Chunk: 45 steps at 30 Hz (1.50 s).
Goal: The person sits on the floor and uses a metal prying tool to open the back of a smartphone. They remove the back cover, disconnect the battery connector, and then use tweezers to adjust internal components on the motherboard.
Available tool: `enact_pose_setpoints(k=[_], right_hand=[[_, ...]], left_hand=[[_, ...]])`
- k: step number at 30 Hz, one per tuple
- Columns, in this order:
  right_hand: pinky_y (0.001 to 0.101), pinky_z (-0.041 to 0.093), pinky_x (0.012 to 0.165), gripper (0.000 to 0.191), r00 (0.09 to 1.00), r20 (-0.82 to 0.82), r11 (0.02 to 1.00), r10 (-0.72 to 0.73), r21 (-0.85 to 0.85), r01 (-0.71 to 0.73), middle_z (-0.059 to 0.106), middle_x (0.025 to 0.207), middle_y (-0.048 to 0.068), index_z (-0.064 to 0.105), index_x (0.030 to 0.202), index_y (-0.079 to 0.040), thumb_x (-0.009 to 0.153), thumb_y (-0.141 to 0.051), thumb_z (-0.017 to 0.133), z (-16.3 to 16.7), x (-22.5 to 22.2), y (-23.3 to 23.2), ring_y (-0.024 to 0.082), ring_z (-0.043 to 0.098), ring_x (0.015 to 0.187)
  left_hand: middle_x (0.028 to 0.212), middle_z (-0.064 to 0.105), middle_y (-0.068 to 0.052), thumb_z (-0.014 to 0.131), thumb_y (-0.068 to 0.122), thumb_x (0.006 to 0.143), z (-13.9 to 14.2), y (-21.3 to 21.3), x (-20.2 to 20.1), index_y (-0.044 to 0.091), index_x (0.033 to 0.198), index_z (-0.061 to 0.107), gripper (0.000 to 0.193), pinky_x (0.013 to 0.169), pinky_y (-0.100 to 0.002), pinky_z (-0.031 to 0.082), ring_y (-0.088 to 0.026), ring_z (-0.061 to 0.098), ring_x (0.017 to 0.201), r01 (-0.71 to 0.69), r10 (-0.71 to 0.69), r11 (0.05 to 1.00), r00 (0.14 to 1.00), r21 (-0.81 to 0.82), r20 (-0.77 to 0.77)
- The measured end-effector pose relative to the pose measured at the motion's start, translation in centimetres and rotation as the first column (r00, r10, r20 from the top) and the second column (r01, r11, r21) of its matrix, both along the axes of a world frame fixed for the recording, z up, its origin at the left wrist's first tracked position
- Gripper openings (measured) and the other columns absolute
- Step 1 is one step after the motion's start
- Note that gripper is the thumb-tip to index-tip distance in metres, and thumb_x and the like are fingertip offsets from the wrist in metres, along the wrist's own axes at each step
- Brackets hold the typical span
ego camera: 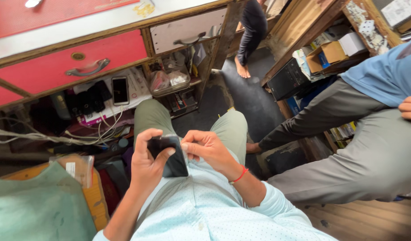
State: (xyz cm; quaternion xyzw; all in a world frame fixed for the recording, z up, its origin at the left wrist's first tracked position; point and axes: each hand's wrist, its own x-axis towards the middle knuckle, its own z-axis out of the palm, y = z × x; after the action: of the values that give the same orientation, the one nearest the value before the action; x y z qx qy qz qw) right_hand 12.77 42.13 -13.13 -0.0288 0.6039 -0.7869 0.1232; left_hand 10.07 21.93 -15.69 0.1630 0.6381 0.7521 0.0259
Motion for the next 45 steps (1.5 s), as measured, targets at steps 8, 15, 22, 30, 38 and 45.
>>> enact_pose_setpoints(k=[8, 15, 22, 30, 38, 45], right_hand=[[0.0203, 0.044, 0.059, 0.012, 0.997, -0.041, 0.998, -0.064, 0.007, 0.065, 0.064, 0.082, -0.001, 0.070, 0.093, -0.001, 0.102, -0.008, 0.065, 1.6, -0.4, -0.4, 0.005, 0.058, 0.069], [0.0210, 0.045, 0.059, 0.013, 0.998, 0.031, 0.991, -0.050, -0.120, 0.053, 0.065, 0.087, 0.004, 0.071, 0.107, 0.001, 0.101, -0.009, 0.067, 0.7, 0.4, -1.0, 0.010, 0.060, 0.072], [0.0204, 0.044, 0.059, 0.012, 0.998, -0.034, 0.997, -0.053, -0.065, 0.051, 0.063, 0.087, 0.003, 0.071, 0.105, 0.002, 0.103, -0.009, 0.066, 1.2, 0.5, -1.4, 0.009, 0.060, 0.073], [0.0195, 0.043, 0.059, 0.009, 0.996, -0.084, 0.999, -0.039, 0.016, 0.041, 0.062, 0.088, 0.002, 0.070, 0.103, 0.001, 0.102, -0.008, 0.067, 1.8, 1.1, -1.8, 0.007, 0.057, 0.071], [0.0191, 0.039, 0.070, 0.022, 0.956, -0.294, 0.987, -0.021, 0.146, 0.066, 0.057, 0.094, -0.001, 0.067, 0.119, 0.001, 0.099, -0.003, 0.074, 2.2, 0.6, -1.9, 0.005, 0.049, 0.081], [0.0215, 0.051, 0.071, 0.030, 0.713, -0.660, 0.886, 0.235, 0.447, 0.122, 0.058, 0.099, 0.004, 0.073, 0.119, -0.010, 0.093, 0.004, 0.075, 2.6, -2.1, -1.2, 0.010, 0.060, 0.085]], left_hand=[[0.116, 0.062, -0.005, 0.073, -0.003, 0.093, 1.5, -0.5, -1.6, 0.009, 0.136, 0.049, 0.051, 0.097, -0.028, 0.050, -0.013, 0.060, 0.109, 0.144, -0.208, 0.949, 0.954, 0.280, 0.215], [0.117, 0.065, -0.005, 0.074, 0.003, 0.100, -0.1, -1.2, -1.0, 0.011, 0.140, 0.051, 0.047, 0.103, -0.033, 0.052, -0.013, 0.063, 0.112, 0.166, -0.324, 0.861, 0.908, 0.481, 0.266], [0.118, 0.065, -0.004, 0.075, 0.006, 0.098, -0.4, -1.4, -1.0, 0.012, 0.139, 0.050, 0.049, 0.103, -0.032, 0.051, -0.013, 0.062, 0.113, 0.183, -0.366, 0.827, 0.893, 0.531, 0.261], [0.117, 0.062, -0.003, 0.075, 0.004, 0.100, -1.1, -1.7, -1.0, 0.013, 0.141, 0.050, 0.049, 0.101, -0.032, 0.051, -0.013, 0.060, 0.112, 0.223, -0.439, 0.765, 0.867, 0.605, 0.237], [0.116, 0.061, -0.003, 0.076, 0.010, 0.099, -1.0, -1.9, -1.3, 0.014, 0.143, 0.048, 0.052, 0.098, -0.032, 0.053, -0.014, 0.062, 0.111, 0.220, -0.503, 0.701, 0.827, 0.678, 0.252], [0.116, 0.061, -0.004, 0.074, 0.014, 0.101, -1.5, -1.6, -1.9, 0.014, 0.147, 0.046, 0.054, 0.096, -0.033, 0.054, -0.015, 0.062, 0.109, 0.239, -0.588, 0.657, 0.755, 0.715, 0.289]])
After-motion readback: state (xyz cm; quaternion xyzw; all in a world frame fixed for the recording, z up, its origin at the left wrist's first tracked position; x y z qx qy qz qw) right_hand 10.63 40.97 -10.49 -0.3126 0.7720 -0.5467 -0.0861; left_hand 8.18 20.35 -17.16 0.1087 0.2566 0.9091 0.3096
